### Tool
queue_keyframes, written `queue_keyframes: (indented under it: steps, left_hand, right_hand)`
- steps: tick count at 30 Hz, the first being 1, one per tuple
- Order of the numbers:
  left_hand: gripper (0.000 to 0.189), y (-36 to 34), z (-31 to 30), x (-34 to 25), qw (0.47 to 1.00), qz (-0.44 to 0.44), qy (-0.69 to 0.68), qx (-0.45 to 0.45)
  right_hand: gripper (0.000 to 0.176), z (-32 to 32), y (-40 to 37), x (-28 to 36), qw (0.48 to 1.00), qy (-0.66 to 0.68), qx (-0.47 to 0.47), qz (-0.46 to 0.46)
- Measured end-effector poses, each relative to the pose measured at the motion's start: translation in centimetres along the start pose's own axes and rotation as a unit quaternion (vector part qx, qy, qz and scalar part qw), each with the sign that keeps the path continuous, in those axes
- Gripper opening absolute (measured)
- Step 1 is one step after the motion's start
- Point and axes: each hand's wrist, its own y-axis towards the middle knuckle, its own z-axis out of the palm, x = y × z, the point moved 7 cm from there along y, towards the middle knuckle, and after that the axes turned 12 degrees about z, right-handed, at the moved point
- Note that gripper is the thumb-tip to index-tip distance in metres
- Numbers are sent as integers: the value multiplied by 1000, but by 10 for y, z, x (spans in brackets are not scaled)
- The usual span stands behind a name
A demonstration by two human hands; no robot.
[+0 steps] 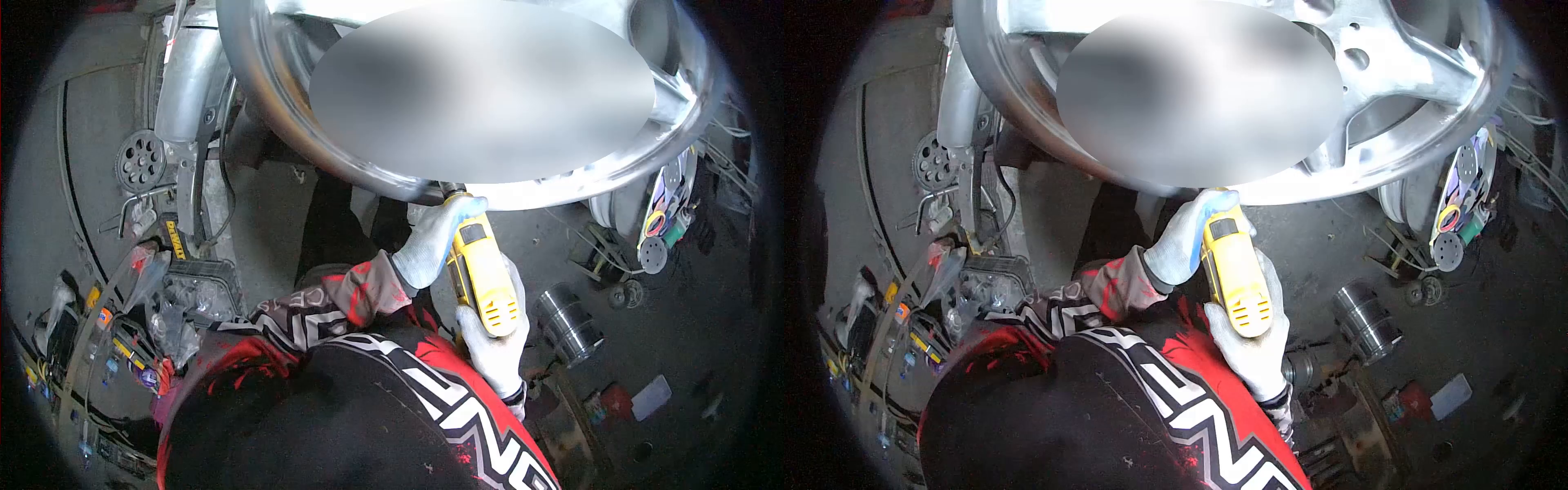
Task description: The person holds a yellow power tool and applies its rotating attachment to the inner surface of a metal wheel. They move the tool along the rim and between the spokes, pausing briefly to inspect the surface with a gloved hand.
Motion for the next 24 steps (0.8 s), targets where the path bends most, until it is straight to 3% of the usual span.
queue_keyframes:
  steps: [9, 18, 24]
  left_hand:
    - [39, -2, 16, 2, 996, 30, -70, 56]
    - [40, 2, 10, 8, 993, 7, -103, 52]
    - [43, 6, 11, 19, 987, 2, -150, 55]
  right_hand:
    - [81, 0, -7, 13, 997, -65, -7, 35]
    - [77, 1, -3, 23, 994, -105, -12, -26]
    - [79, 5, -6, 31, 989, -143, -5, -19]
